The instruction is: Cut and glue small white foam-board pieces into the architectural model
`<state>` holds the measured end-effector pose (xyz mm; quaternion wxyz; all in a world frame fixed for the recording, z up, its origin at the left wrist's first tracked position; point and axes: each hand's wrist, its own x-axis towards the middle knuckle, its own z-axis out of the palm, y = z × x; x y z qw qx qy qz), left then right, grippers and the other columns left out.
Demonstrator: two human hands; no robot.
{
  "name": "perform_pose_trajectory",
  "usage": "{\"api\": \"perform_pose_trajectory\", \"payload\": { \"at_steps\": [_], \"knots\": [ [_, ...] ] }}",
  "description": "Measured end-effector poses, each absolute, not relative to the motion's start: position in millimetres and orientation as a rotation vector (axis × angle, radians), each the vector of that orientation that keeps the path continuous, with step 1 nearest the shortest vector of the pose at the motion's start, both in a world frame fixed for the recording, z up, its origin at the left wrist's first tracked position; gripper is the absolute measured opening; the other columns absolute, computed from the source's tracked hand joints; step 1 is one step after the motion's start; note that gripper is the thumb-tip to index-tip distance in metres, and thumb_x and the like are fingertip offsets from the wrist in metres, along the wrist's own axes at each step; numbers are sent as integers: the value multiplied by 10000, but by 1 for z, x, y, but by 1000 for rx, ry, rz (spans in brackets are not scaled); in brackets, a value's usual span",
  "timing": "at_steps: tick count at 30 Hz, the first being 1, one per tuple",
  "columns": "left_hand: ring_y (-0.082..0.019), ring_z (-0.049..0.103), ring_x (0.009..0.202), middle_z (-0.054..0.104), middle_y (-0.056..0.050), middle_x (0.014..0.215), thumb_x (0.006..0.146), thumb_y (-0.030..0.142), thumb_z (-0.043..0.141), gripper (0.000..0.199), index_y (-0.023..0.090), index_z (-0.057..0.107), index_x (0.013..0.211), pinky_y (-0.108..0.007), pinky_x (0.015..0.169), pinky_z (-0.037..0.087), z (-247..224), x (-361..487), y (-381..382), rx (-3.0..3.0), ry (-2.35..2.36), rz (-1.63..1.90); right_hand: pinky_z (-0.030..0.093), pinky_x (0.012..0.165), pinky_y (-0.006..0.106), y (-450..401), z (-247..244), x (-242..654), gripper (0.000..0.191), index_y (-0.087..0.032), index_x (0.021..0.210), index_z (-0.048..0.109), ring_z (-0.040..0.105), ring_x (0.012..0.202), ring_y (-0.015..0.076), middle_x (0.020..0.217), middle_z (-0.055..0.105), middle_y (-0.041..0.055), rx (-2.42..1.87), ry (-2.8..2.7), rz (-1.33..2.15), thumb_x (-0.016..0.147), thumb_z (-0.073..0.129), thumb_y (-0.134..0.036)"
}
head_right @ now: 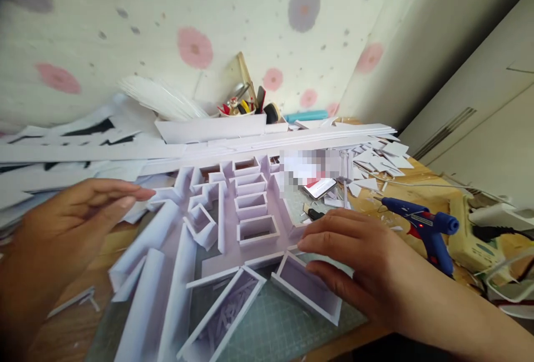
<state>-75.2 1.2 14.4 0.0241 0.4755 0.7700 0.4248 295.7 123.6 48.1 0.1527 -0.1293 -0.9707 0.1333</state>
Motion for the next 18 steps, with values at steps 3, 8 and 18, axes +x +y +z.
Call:
{"api": "perform_pose_trajectory", "payload": {
  "at_steps": [3, 8, 18],
  "knots": [
    [-227, 715, 966, 751, -6, 1026, 830, 449, 593, 222, 280, 633, 968, -403, 930, 550, 11, -85, 9, 1505, 2248, 1303, 543, 764, 311, 122, 46, 291, 192, -267, 1140, 624, 665, 907, 183, 1039, 699, 40, -446, -2804, 275, 972, 537, -233],
    [-297, 663, 1107, 699, -63, 1207, 778, 484, 602, 381, 272, 610, 1094, -476, 982, 513, 4, -92, 15, 1562, 2277, 1144, 530, 761, 395, 127, 39, 282, 247, -189, 990, 677, 663, 885, 250, 1003, 698, 101, -701, -2839, 166, 926, 447, -127],
    [-305, 567, 1262, 601, -132, 1354, 772, 506, 620, 534, 257, 469, 1219, -498, 1036, 472, -12, -101, 27, 1514, 2106, 1058, 480, 856, 353, 131, 42, 271, 266, -184, 1104, 687, 660, 994, 273, 1070, 723, 103, -1130, -2871, 181, 883, 543, -156]
  ]
}}
